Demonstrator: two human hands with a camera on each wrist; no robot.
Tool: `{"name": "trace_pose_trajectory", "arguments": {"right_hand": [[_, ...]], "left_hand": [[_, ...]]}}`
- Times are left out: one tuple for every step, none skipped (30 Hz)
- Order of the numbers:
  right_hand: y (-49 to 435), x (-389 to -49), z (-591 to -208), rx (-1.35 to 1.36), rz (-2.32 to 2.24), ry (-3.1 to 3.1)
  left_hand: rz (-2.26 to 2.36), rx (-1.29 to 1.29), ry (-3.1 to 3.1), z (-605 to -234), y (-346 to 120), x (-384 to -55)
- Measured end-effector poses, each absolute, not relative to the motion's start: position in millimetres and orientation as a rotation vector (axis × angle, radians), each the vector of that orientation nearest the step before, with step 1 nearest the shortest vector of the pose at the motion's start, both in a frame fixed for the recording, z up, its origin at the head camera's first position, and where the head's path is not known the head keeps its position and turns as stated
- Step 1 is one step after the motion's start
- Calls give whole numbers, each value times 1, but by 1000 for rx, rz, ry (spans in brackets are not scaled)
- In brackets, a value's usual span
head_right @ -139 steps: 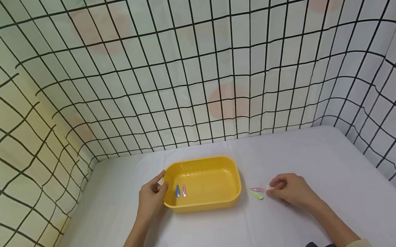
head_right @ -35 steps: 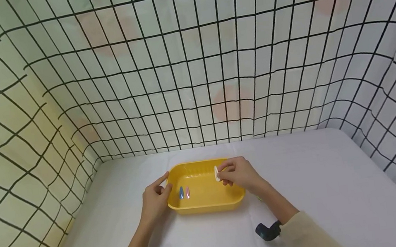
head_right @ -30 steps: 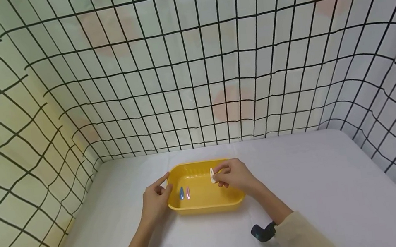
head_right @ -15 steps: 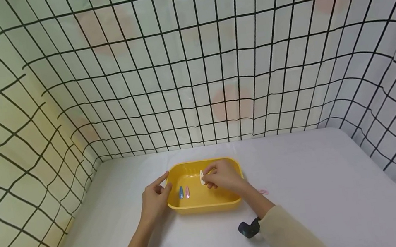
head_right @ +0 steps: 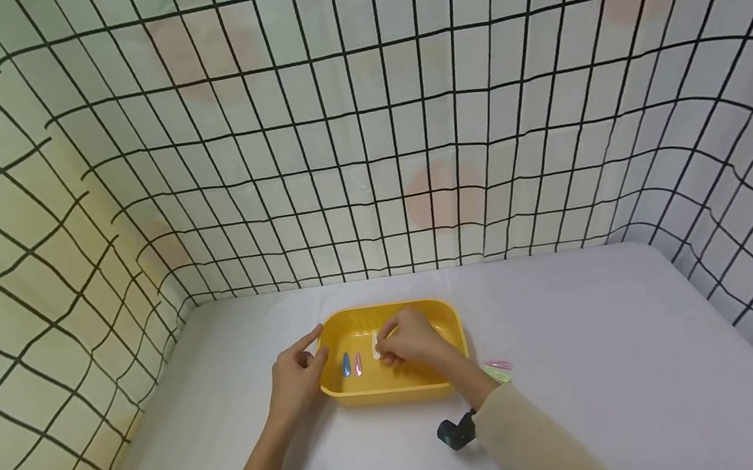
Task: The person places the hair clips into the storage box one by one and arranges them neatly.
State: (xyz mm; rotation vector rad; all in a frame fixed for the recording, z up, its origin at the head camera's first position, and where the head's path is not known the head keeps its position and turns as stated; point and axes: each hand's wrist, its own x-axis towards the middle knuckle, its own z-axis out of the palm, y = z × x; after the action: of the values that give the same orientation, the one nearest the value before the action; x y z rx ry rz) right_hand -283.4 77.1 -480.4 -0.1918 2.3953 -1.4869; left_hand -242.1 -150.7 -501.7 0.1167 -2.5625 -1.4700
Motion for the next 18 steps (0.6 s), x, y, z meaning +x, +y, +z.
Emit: {"name": "trace_pose_trajectory", "arguments": {"right_hand": [[76,-283,-482,-188,-1484,2392],[75,-283,-483,-183,-1480,2386],[73,-283,-484,-189,-1476,2384],[72,-282,-484,-186,-1479,2380],[71,-281,-484,-186,-1480,2375],[70,-281,-484,-181,-1482,2369],[68,-280,-484,-172,-1479,2367],[67,-280,-484,-163,-1474,2365],[66,-279,-484,-154,-1468,2365],[65,-279,-484,-146,-1459,2369],[63,-279,-484,-139,-1447,2374],[62,-279,-484,-135,-1437,2382],[61,-278,-484,-132,-1425,2392],[60,-278,-484,-130,-1417,2398],[59,-278,-485,-131,-1412,2406],[58,-278,-485,-133,-1405,2412],[58,-278,-486,-126,-1402,2414],[57,-278,-486,-121,-1400,2413]], "left_hand": [[-1470,103,-2559,-502,-151,-242],[-1471,92,-2554,-502,-151,-242],[-1472,80,-2550,-502,-151,-242],[-1473,67,-2545,-502,-151,-241],[-1472,56,-2541,-502,-151,-241],[-1471,47,-2538,-502,-151,-241],[-1471,40,-2535,-502,-151,-241],[-1471,41,-2536,-502,-151,-241],[-1469,41,-2537,-502,-151,-241],[-1466,40,-2537,-503,-151,-241],[-1466,42,-2538,-503,-150,-241],[-1464,46,-2539,-503,-150,-241],[-1463,49,-2540,-503,-150,-241],[-1463,53,-2540,-503,-150,-241],[-1460,60,-2541,-503,-150,-241],[-1461,65,-2542,-503,-150,-241],[-1462,69,-2542,-503,-150,-241],[-1462,72,-2543,-503,-150,-242]]}}
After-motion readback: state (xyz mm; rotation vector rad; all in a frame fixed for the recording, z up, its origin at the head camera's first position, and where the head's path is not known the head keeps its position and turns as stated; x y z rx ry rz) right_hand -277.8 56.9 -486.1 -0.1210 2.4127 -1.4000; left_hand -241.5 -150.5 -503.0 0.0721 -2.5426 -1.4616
